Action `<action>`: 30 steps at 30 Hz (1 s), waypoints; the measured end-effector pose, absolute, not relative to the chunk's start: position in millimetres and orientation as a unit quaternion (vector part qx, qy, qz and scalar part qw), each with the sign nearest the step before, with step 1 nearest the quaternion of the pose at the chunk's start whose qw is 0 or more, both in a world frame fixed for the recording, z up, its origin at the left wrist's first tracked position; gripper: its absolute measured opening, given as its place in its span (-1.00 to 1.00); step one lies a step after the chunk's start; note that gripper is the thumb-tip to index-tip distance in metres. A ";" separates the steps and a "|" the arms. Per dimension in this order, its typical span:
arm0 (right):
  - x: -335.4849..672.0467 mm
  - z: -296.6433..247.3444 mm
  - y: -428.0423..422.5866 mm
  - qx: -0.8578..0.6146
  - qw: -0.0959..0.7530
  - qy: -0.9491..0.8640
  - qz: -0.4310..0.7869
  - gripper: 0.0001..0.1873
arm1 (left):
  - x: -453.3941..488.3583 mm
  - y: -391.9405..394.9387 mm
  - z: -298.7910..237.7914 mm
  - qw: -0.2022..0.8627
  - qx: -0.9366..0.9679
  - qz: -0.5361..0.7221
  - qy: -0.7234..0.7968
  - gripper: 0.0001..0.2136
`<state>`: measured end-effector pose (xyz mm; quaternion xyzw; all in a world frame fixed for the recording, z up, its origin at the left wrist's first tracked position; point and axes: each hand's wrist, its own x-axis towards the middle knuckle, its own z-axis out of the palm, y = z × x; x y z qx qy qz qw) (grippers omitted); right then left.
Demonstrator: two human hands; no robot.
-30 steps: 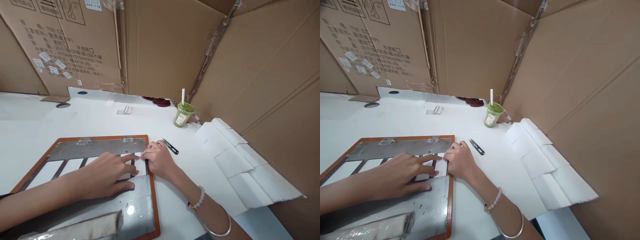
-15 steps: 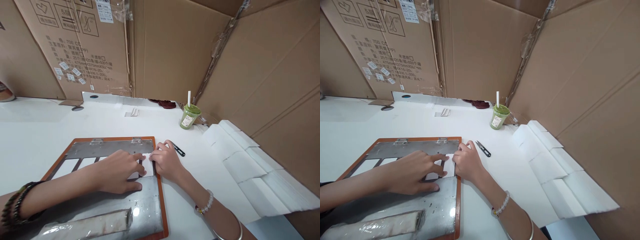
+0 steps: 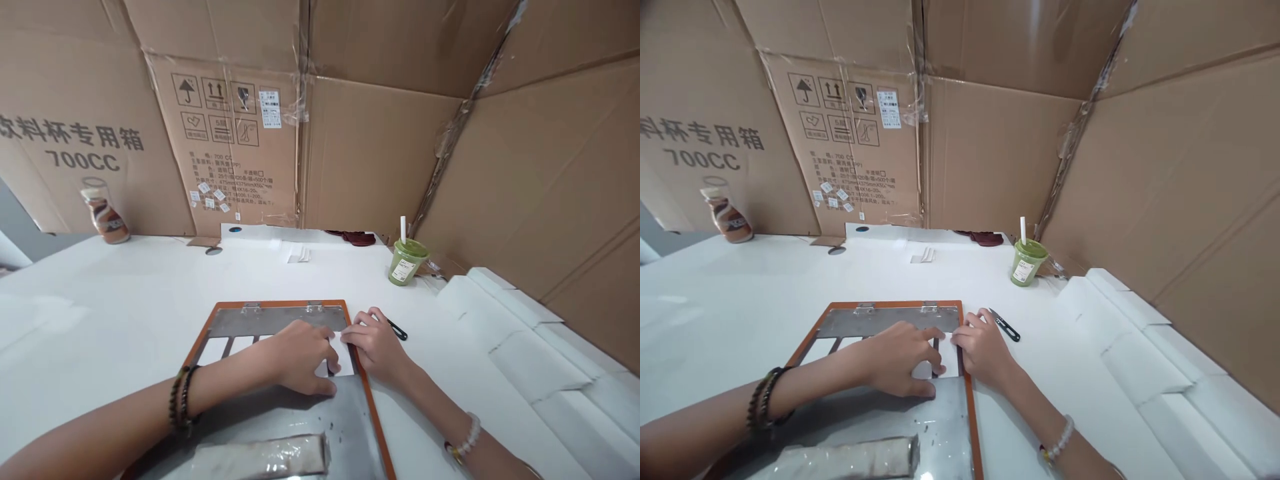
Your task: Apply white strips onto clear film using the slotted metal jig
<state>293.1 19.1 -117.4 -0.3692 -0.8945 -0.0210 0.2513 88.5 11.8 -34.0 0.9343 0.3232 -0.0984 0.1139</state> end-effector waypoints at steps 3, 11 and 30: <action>286.5 -113.3 17.4 -0.392 0.224 -0.892 -0.009 -0.68 | 87.4 14.0 -34.8 0.117 0.937 -0.100 0.312 -0.65; 281.7 -78.7 9.7 -0.419 0.135 -0.898 0.021 -0.67 | 85.4 17.4 -36.3 0.097 0.948 -0.112 0.281 -0.63; 294.8 -95.0 -23.9 -0.460 0.196 -0.852 0.156 -0.47 | 73.5 21.4 -37.8 0.105 0.955 -0.120 0.249 -0.58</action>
